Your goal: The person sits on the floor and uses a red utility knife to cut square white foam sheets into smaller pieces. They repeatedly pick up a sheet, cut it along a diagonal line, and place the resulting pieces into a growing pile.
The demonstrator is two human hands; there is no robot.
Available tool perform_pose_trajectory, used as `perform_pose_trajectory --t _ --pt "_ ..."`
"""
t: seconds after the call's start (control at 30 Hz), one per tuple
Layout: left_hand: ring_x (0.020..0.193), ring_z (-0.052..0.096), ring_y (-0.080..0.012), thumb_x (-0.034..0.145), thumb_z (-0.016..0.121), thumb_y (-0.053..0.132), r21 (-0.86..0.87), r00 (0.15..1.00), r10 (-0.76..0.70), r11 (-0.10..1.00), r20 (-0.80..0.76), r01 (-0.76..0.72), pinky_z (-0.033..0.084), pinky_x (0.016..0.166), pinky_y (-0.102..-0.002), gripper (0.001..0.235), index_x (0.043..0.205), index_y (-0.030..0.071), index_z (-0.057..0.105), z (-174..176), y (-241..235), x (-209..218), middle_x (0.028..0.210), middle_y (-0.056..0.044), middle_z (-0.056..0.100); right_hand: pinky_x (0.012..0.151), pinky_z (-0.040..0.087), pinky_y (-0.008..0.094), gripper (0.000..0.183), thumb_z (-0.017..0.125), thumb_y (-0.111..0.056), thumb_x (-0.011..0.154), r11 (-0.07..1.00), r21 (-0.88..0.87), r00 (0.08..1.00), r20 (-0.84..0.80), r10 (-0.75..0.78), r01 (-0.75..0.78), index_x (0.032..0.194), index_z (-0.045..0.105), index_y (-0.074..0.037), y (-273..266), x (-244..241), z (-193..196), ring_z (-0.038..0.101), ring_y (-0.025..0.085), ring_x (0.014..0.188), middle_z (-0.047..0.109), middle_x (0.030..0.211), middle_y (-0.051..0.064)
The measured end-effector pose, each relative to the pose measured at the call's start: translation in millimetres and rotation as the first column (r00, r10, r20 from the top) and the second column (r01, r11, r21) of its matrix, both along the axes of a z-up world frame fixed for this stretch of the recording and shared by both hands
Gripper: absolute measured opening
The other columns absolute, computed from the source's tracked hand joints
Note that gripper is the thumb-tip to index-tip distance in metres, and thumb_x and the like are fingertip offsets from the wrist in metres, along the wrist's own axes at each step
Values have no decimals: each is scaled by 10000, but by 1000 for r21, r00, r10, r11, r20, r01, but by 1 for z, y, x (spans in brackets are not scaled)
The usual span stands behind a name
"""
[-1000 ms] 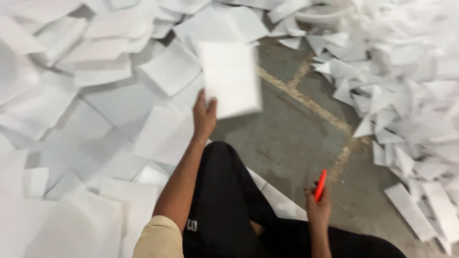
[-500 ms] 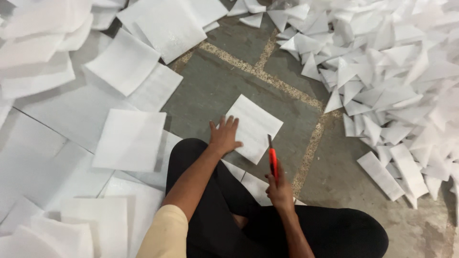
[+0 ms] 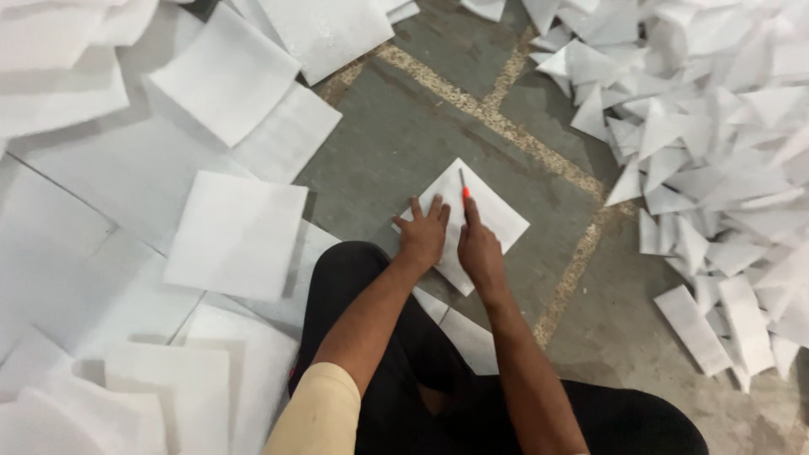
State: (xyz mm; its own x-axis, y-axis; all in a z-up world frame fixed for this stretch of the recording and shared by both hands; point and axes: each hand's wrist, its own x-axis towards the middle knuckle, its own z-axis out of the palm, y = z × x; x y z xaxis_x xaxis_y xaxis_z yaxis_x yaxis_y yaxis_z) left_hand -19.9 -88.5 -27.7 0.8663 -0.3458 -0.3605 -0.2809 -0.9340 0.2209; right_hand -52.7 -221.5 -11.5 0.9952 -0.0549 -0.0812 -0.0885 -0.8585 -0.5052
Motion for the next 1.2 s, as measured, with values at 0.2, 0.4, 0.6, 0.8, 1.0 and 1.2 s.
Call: perform_pose_trajectory --t 0.2,0.4,0.6,0.8,1.0,1.2 --pt "1516 160 -465 799 805 303 13 993 -10 1000 -117 12 366 1012 -784 992 1618 188 256 -22 -3 0 1704 -29 138 674 553 575 574 548 -135 964 999 -45 997 71 32 -29 1528 443 -126 2 38 -11 700 472 753 721 860 264" --pt "1454 208 -507 955 656 222 -99 992 51 994 116 -40 366 924 -866 674 1553 201 346 -39 -4 2 1658 -40 198 722 536 596 562 541 -149 956 997 -75 998 -69 -8 2 1511 460 -185 -1 51 -10 683 508 786 712 872 283" --pt "1497 202 -475 723 894 312 -20 999 18 1000 -44 -19 382 988 -805 1051 1589 193 311 -8 1 -3 1694 -27 172 765 536 589 543 516 -131 960 995 35 996 29 88 -89 1496 455 -188 -8 -52 21 671 523 909 695 1072 334" --pt "1484 175 -473 617 979 402 45 992 -20 999 -126 26 417 1016 -733 1261 1599 215 211 -2 3 6 1688 -32 92 869 540 560 698 474 -169 964 986 -150 764 -627 -153 75 1612 267 -328 -2 -198 82 712 454 966 729 1029 275" --pt "1307 484 -351 979 727 315 -152 1000 22 988 19 -18 487 983 -600 459 1367 175 523 -63 -10 -22 1443 -78 461 822 542 561 618 488 -202 986 989 -65 852 -504 -144 129 1575 314 -264 -4 -216 86 706 466 952 730 1038 262" --pt "1474 337 -353 824 811 387 -70 960 3 997 279 17 339 1078 -767 663 1410 211 556 -40 2 -23 1585 -74 399 772 550 563 583 503 -216 1005 987 60 948 -294 -124 148 1568 350 -222 -8 -169 48 715 482 875 720 962 299"
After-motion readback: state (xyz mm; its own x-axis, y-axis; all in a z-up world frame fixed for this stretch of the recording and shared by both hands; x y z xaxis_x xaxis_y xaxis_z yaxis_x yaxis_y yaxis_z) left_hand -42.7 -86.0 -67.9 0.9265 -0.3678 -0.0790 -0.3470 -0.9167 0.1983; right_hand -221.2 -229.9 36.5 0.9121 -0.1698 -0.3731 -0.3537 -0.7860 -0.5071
